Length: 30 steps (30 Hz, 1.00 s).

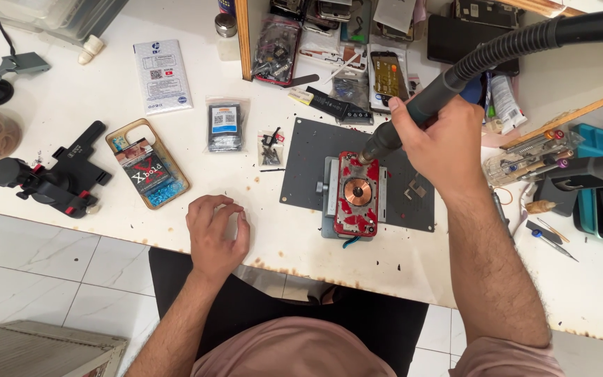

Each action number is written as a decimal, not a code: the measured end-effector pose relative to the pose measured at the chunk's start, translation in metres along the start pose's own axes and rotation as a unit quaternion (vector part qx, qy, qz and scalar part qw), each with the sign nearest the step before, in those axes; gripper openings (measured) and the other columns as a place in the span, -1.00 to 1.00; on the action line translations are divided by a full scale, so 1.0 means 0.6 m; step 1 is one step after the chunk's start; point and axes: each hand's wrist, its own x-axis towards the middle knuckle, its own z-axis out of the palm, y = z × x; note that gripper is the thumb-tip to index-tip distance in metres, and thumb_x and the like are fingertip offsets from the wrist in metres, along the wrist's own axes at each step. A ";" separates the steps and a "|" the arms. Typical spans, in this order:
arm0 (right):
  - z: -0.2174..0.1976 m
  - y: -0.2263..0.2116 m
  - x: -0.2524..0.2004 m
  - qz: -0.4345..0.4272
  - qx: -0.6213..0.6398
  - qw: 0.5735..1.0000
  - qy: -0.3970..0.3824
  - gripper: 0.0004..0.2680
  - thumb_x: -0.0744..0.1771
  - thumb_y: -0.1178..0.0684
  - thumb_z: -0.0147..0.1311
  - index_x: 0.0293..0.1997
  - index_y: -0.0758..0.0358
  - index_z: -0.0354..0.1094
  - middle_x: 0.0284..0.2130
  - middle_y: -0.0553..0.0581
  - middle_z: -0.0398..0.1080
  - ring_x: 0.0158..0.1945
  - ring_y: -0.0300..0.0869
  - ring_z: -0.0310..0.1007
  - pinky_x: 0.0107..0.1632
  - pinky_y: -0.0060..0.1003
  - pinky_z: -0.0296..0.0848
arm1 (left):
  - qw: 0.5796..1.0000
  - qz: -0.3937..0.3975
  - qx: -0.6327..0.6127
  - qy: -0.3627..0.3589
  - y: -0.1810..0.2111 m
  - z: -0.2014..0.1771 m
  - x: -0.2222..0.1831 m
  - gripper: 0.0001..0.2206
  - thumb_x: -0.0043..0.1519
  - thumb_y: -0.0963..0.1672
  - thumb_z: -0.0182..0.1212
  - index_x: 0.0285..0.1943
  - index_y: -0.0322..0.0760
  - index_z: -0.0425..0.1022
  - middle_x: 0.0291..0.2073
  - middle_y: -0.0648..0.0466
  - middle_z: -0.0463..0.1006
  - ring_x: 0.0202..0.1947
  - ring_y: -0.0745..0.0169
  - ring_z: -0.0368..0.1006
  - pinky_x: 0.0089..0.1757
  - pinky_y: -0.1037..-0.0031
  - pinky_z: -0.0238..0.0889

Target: Using a heat gun and a prying tool to remove adhesive and separate components from a phone's back panel.

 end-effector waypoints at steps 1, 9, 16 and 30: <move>0.001 -0.001 0.000 0.000 0.000 1.000 -0.002 -0.87 0.43 0.20 0.22 -0.29 0.38 0.51 -0.71 0.18 0.37 -0.64 -0.12 0.45 -0.51 -0.38 0.33 | 1.000 0.002 0.003 0.000 -0.001 0.000 0.000 -0.95 0.19 -0.18 0.24 -0.24 -0.21 0.60 -0.20 0.06 0.49 0.03 -0.02 0.40 0.00 0.15 0.26; 0.004 0.002 0.001 -0.006 0.018 1.000 0.008 -0.87 0.43 0.22 0.21 -0.29 0.39 0.50 -0.71 0.21 0.36 -0.62 -0.10 0.48 -0.51 -0.36 0.34 | 1.000 0.000 0.004 -0.002 -0.001 0.000 0.000 -0.94 0.19 -0.18 0.23 -0.24 -0.22 0.60 -0.20 0.05 0.49 0.03 -0.03 0.40 -0.01 0.15 0.26; 0.005 -0.005 -0.002 -0.001 0.008 1.000 -0.001 -0.86 0.43 0.20 0.23 -0.31 0.37 0.52 -0.73 0.18 0.35 -0.65 -0.12 0.45 -0.53 -0.40 0.30 | 1.000 0.002 0.003 0.000 -0.001 0.000 0.000 -0.95 0.19 -0.18 0.24 -0.24 -0.23 0.60 -0.20 0.04 0.49 0.03 -0.05 0.40 -0.01 0.13 0.27; 0.001 -0.007 -0.001 0.003 -0.002 1.000 -0.001 -0.87 0.41 0.21 0.23 -0.34 0.36 0.53 -0.71 0.18 0.37 -0.64 -0.12 0.47 -0.55 -0.40 0.33 | 1.000 0.005 0.001 0.003 0.001 0.000 0.001 -0.95 0.19 -0.18 0.24 -0.25 -0.22 0.60 -0.21 0.05 0.50 0.02 -0.03 0.41 -0.01 0.15 0.27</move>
